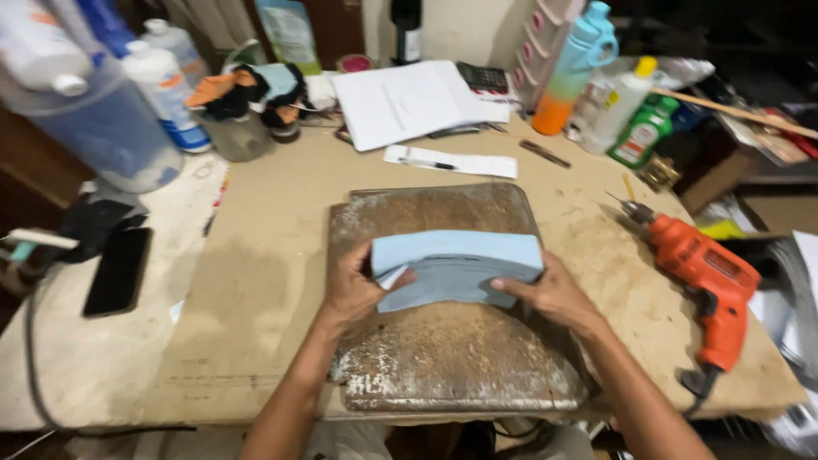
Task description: Aligning a stack of blue paper forms, placing them on a metal tray, and using a hand drill on the stack.
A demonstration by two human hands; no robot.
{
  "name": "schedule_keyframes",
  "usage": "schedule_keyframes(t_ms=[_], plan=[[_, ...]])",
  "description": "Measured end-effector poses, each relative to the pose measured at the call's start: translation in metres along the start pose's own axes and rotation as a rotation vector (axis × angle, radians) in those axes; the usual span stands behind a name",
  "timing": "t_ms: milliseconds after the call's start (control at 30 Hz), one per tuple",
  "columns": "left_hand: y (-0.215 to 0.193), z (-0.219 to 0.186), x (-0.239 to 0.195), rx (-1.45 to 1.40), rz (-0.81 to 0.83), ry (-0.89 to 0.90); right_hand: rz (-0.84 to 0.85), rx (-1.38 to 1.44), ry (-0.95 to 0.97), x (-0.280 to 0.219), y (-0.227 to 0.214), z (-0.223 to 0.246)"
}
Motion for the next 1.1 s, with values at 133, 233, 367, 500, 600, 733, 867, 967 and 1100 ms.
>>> schedule_keyframes(t_ms=[133, 233, 367, 500, 600, 733, 867, 967, 1100], plan=[[0.004, -0.012, -0.003, -0.084, 0.000, -0.038, 0.000, -0.354, -0.172, 0.009, -0.018, 0.092], [0.004, -0.010, -0.002, -0.101, 0.046, -0.011, 0.259, -0.784, -0.088, 0.008, 0.026, 0.155], [0.004, 0.006, -0.003, -0.090, 0.028, 0.046, 0.420, -1.096, -0.131, 0.032, 0.054, 0.123], [0.002, -0.005, 0.005, 0.010, 0.035, 0.039, 0.399, -1.030, -0.119, 0.026, 0.050, 0.115], [0.007, -0.068, 0.011, 0.182, -0.138, 0.068, 0.198, -0.630, -0.040, 0.002, 0.042, 0.137], [0.031, -0.133, -0.003, -0.004, -0.160, -0.454, -0.145, -0.017, 0.321, -0.027, 0.035, 0.134], [0.062, -0.098, -0.035, -0.205, 0.147, -0.776, -0.160, 0.375, 0.633, -0.033, 0.047, 0.077], [0.061, -0.059, -0.045, -0.142, 0.108, -0.948, -0.056, 0.317, 0.837, -0.034, 0.050, 0.040], [0.050, -0.013, -0.057, -0.130, 0.139, -1.024, 0.041, 0.253, 0.807, -0.030, 0.049, 0.022]])
Point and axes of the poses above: each hand's wrist, its own x-axis towards the middle knuckle, its own y-axis out of the palm, z = x × y, the point moved 3 cm from there along x, towards the middle knuckle, and after that the axes turned 3 degrees about -z, right-handed, at the moved point
